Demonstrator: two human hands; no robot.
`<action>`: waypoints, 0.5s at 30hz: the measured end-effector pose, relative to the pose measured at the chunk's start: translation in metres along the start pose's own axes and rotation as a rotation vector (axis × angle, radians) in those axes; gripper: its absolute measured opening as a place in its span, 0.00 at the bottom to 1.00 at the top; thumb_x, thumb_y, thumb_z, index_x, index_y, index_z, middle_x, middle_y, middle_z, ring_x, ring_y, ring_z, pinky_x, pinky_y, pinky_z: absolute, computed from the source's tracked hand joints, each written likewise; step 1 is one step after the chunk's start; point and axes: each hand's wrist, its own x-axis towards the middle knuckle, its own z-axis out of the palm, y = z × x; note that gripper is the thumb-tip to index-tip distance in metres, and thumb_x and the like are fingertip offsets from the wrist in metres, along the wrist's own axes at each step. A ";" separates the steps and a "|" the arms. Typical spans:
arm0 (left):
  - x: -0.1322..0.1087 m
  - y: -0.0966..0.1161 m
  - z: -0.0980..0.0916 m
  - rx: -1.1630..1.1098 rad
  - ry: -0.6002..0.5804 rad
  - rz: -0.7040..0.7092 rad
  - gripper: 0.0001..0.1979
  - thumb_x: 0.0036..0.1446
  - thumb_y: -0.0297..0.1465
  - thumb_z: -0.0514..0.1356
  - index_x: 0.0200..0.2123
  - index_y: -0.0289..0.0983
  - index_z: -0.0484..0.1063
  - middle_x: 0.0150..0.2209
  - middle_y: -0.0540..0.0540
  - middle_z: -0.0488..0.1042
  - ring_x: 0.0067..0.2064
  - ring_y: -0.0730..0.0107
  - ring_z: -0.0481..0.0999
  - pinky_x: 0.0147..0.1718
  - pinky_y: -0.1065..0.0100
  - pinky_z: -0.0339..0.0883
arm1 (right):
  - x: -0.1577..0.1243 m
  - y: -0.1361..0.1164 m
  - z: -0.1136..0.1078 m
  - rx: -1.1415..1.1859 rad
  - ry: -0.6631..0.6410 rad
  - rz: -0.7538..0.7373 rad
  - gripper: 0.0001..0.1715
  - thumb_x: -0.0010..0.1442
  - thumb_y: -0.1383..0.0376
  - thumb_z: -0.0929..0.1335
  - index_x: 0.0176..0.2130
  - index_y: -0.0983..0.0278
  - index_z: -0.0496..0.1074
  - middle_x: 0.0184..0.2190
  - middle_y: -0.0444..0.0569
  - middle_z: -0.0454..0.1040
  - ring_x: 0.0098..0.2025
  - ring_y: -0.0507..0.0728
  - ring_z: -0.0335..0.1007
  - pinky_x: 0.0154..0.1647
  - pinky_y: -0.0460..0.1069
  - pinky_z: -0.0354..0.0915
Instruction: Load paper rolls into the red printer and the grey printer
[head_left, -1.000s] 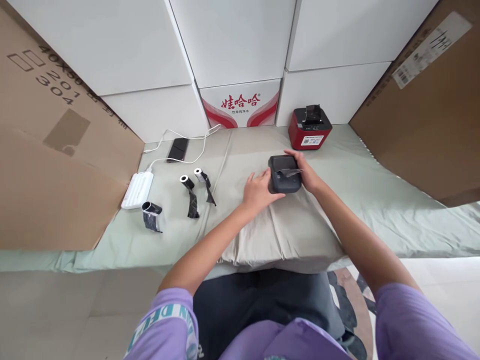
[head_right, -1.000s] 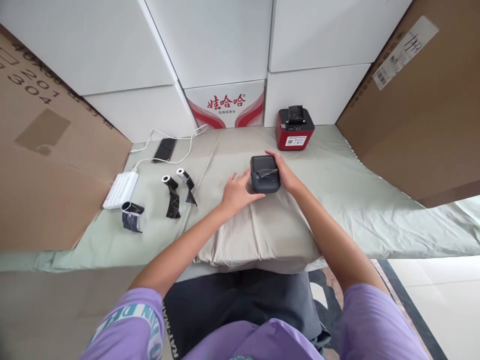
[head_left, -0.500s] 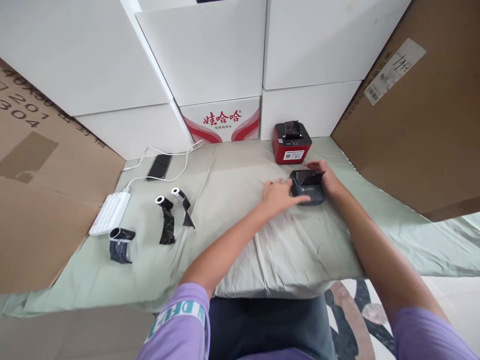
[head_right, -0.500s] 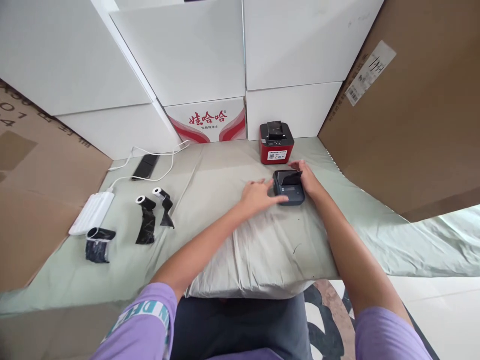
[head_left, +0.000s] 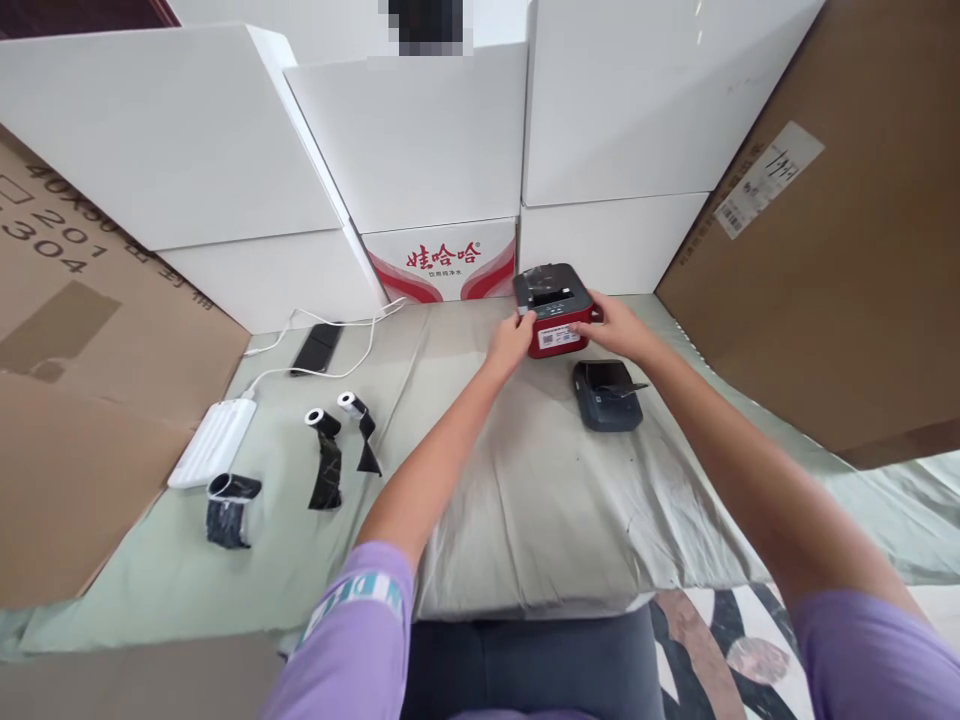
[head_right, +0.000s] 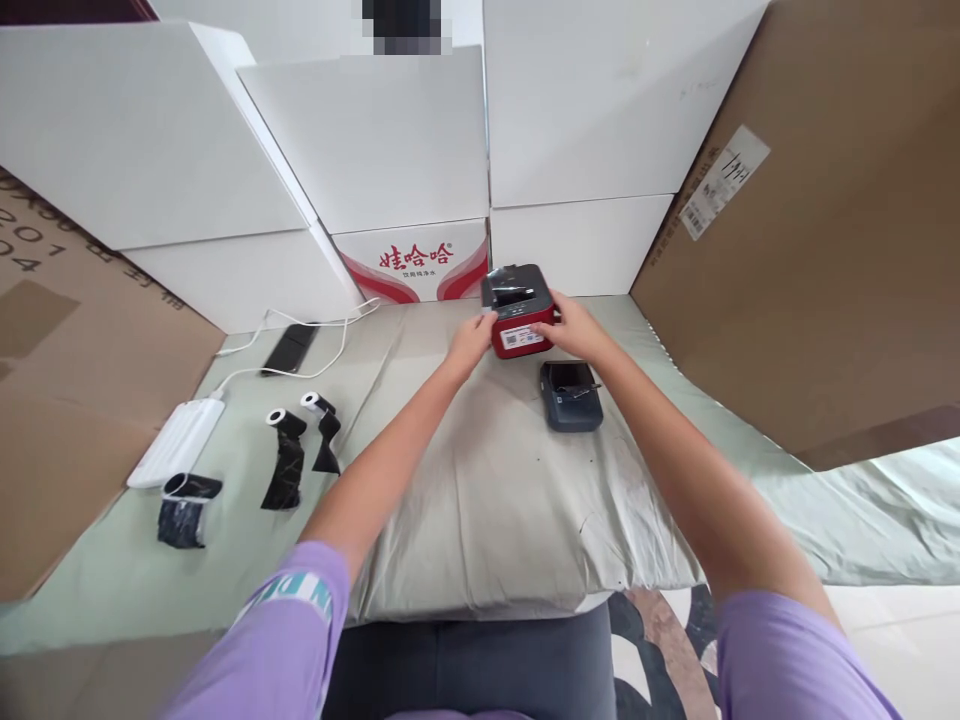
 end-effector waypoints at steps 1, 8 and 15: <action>-0.019 -0.003 -0.019 0.005 0.042 0.020 0.22 0.70 0.47 0.54 0.49 0.39 0.82 0.47 0.41 0.85 0.54 0.51 0.82 0.54 0.60 0.71 | -0.011 -0.021 0.012 -0.003 -0.026 -0.022 0.39 0.52 0.59 0.77 0.62 0.60 0.74 0.57 0.55 0.80 0.56 0.72 0.77 0.64 0.71 0.69; -0.161 -0.034 -0.123 0.228 0.267 -0.023 0.20 0.70 0.45 0.53 0.46 0.42 0.82 0.32 0.46 0.81 0.36 0.57 0.80 0.39 0.64 0.68 | -0.105 -0.099 0.131 0.064 -0.022 0.018 0.47 0.60 0.61 0.72 0.74 0.52 0.60 0.61 0.53 0.77 0.56 0.73 0.77 0.59 0.71 0.73; -0.209 -0.070 -0.129 0.197 0.244 -0.074 0.21 0.70 0.41 0.52 0.55 0.42 0.79 0.46 0.43 0.85 0.50 0.51 0.82 0.51 0.59 0.72 | -0.149 -0.086 0.182 0.132 -0.043 0.077 0.47 0.60 0.60 0.72 0.74 0.48 0.58 0.62 0.51 0.77 0.54 0.73 0.79 0.60 0.73 0.73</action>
